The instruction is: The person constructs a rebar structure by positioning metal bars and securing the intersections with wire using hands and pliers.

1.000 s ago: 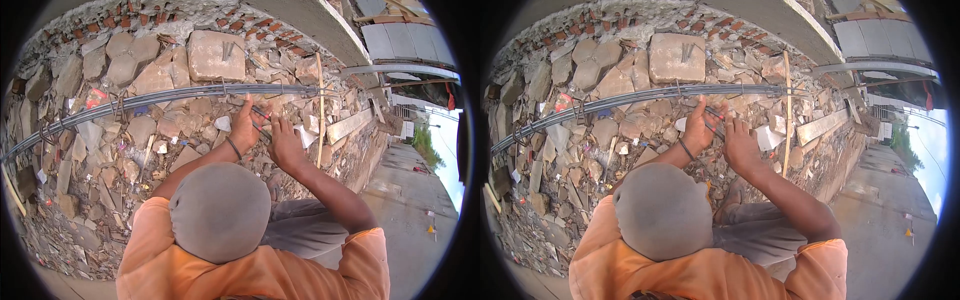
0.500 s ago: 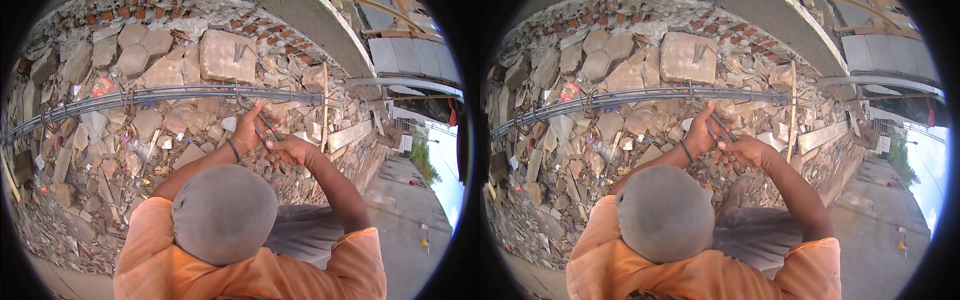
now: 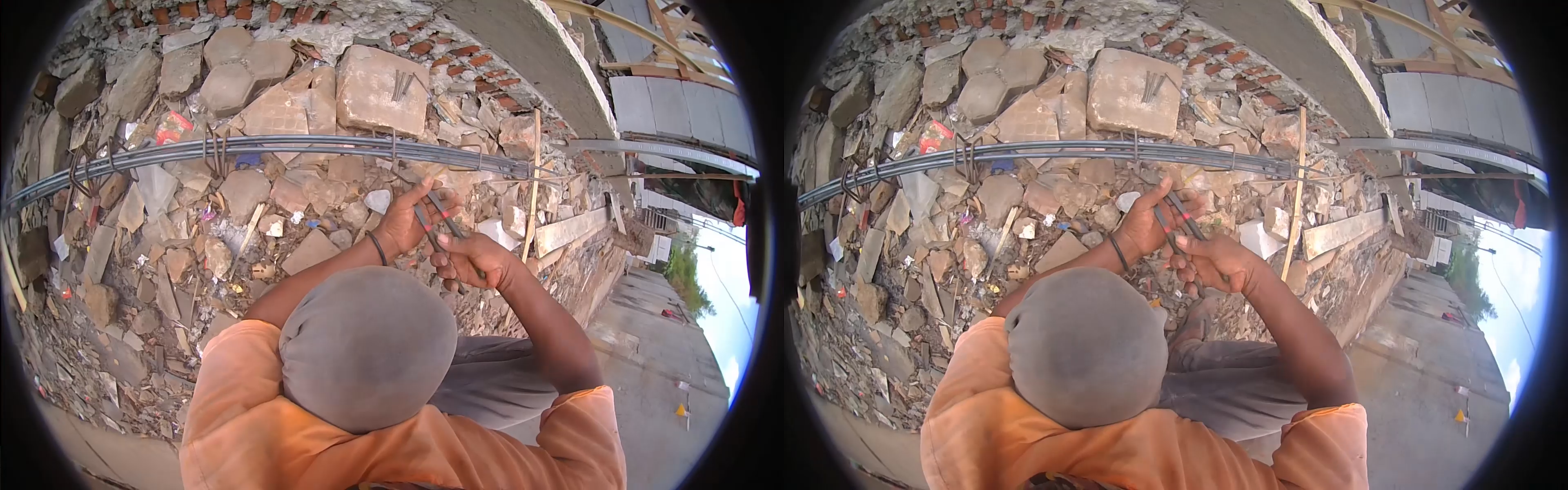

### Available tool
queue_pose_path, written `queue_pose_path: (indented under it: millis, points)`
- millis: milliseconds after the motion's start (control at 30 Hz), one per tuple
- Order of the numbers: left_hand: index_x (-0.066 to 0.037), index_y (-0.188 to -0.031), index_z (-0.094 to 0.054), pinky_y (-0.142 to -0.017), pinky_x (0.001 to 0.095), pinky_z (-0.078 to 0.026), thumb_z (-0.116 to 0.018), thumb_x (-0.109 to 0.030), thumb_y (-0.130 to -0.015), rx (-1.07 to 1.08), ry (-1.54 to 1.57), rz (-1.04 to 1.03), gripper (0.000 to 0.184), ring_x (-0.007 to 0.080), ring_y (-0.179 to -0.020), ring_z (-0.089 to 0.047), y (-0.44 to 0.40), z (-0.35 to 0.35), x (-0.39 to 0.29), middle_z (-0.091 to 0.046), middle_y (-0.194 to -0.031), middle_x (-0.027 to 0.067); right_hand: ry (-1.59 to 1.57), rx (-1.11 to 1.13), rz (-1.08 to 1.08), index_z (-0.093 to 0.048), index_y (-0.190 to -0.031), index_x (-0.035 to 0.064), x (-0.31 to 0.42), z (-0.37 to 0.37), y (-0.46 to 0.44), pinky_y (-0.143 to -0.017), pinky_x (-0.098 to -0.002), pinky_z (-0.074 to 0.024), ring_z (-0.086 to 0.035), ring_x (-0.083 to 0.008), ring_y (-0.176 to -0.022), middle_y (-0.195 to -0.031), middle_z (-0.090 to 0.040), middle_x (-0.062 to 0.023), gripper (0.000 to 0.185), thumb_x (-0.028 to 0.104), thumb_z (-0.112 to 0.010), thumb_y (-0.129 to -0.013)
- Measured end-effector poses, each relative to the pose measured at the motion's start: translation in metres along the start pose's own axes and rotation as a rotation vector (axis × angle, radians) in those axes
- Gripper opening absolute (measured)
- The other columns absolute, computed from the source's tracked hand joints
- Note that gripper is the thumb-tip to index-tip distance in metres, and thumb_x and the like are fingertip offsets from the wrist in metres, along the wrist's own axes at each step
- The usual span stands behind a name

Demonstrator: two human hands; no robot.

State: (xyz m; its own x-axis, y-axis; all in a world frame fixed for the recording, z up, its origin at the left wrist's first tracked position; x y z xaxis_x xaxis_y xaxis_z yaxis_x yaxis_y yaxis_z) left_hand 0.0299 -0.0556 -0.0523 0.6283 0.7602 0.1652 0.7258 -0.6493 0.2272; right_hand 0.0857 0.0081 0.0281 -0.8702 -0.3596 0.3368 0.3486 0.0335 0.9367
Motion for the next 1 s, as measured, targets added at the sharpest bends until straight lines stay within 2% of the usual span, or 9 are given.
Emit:
queue_pose_path:
  millis: [100, 333, 467, 567, 667, 800, 833, 967, 1000]
  points:
    - [0.000, -0.096, -0.059, -0.088, 0.0427, -0.052, -0.057, -0.042, -0.096, 0.088, 0.056, 0.028, 0.042, 0.0291, -0.101, -0.065, -0.009, 0.000, 0.000, -0.067, -0.094, 0.0157, -0.364, 0.305, -0.021, -0.057, -0.113, -0.0002, -0.011, 0.004, -0.005, -0.061, -0.0347, -0.0528, -0.061, -0.0193, -0.071, -0.082, -0.058, -0.0060, 0.032, 0.025, -0.063, -0.094]
    - [-0.003, -0.102, -0.055, -0.089, 0.0428, -0.052, -0.058, -0.041, -0.096, -0.135, -0.105, -0.143, 0.038, 0.0290, -0.094, -0.067, -0.021, 0.016, 0.006, -0.064, -0.085, 0.0091, 1.384, -0.778, 0.423, -0.039, -0.133, -0.0047, 0.016, 0.002, 0.004, -0.083, -0.0398, -0.0509, -0.059, -0.0330, -0.099, -0.106, -0.055, -0.0196, 0.054, 0.020, -0.061, -0.090]
    - [-0.002, -0.104, -0.055, -0.089, 0.0409, -0.052, -0.057, -0.038, -0.097, -0.111, -0.303, -0.130, 0.036, 0.0263, -0.095, -0.067, -0.001, 0.007, -0.011, -0.065, -0.087, 0.0093, 0.588, -0.219, -0.013, -0.052, -0.119, -0.0087, 0.008, 0.013, -0.012, -0.068, -0.0392, -0.0563, -0.068, -0.0288, -0.072, -0.086, -0.064, -0.0161, 0.036, 0.020, -0.052, -0.097]
    - [0.000, -0.102, -0.059, -0.088, 0.0394, -0.052, -0.057, -0.038, -0.097, -0.078, -0.466, -0.059, 0.038, 0.0251, -0.095, -0.066, 0.019, 0.016, -0.017, -0.066, -0.094, 0.0139, -0.391, 0.438, -0.019, -0.058, -0.109, -0.0081, -0.015, 0.001, -0.006, -0.058, -0.0409, -0.0576, -0.067, -0.0266, -0.060, -0.075, -0.064, -0.0128, 0.036, 0.026, -0.054, -0.098]
    - [0.003, -0.097, -0.061, -0.086, 0.0380, -0.053, -0.058, -0.042, -0.096, -0.052, -0.604, 0.101, 0.045, 0.0239, -0.095, -0.066, 0.033, 0.019, -0.012, -0.066, -0.097, 0.0149, -0.365, 0.526, -0.018, -0.058, -0.113, -0.0040, -0.034, -0.003, -0.017, -0.062, -0.0405, -0.0587, -0.068, -0.0248, -0.067, -0.074, -0.063, -0.0129, 0.038, 0.031, -0.057, -0.096]
    - [-0.001, -0.093, -0.068, -0.068, 0.0339, -0.052, -0.068, -0.040, -0.090, -0.175, -1.388, 0.333, 0.039, 0.0161, -0.081, -0.066, 0.053, 0.040, -0.035, -0.068, -0.087, 0.0063, 0.210, 0.176, 0.045, -0.065, -0.110, 0.0034, -0.051, 0.038, -0.043, -0.068, -0.0395, -0.0553, -0.068, -0.0237, -0.080, -0.082, -0.067, -0.0131, 0.030, 0.029, -0.057, -0.097]
    - [-0.002, -0.090, -0.068, -0.067, 0.0352, -0.050, -0.069, -0.030, -0.089, -0.167, -1.686, 0.212, 0.028, 0.0176, -0.075, -0.065, 0.062, 0.020, -0.053, -0.068, -0.082, 0.0075, 0.591, -0.015, 0.061, -0.068, -0.100, 0.0043, -0.061, 0.062, -0.060, -0.073, -0.0410, -0.0521, -0.068, -0.0285, -0.083, -0.084, -0.068, -0.0164, 0.030, 0.032, -0.059, -0.094]
    - [-0.001, -0.097, -0.067, -0.076, 0.0393, -0.049, -0.065, -0.013, -0.085, -0.127, -2.139, -0.969, 0.018, 0.0324, -0.084, -0.063, 0.077, -0.080, -0.128, -0.066, -0.091, 0.0166, 1.005, -0.189, 0.262, -0.067, -0.096, 0.0014, -0.078, 0.098, -0.096, -0.078, -0.0461, -0.0499, -0.066, -0.0378, -0.086, -0.086, -0.067, -0.0218, 0.034, 0.034, -0.063, -0.088]
    - [-0.001, -0.104, -0.065, -0.081, 0.0413, -0.049, -0.064, -0.011, -0.082, -0.061, -2.305, -1.028, 0.023, 0.0342, -0.091, -0.062, 0.064, -0.098, -0.137, -0.066, -0.097, 0.0178, 1.068, -0.187, 0.286, -0.067, -0.095, 0.0011, -0.079, 0.103, -0.101, -0.078, -0.0469, -0.0498, -0.065, -0.0395, -0.087, -0.086, -0.067, -0.0230, 0.034, 0.034, -0.064, -0.087]
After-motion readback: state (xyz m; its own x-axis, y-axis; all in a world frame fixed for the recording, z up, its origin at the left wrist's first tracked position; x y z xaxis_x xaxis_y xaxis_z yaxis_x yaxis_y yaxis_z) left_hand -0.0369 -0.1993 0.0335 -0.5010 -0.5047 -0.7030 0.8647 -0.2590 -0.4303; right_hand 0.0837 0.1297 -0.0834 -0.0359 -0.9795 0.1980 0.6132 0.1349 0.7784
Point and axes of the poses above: each hand's wrist, its own y-axis away from the middle knuckle, its own z-axis out of the back of the hand, x = y × z, the point moved 7 cm from there along -y, towards the middle knuckle
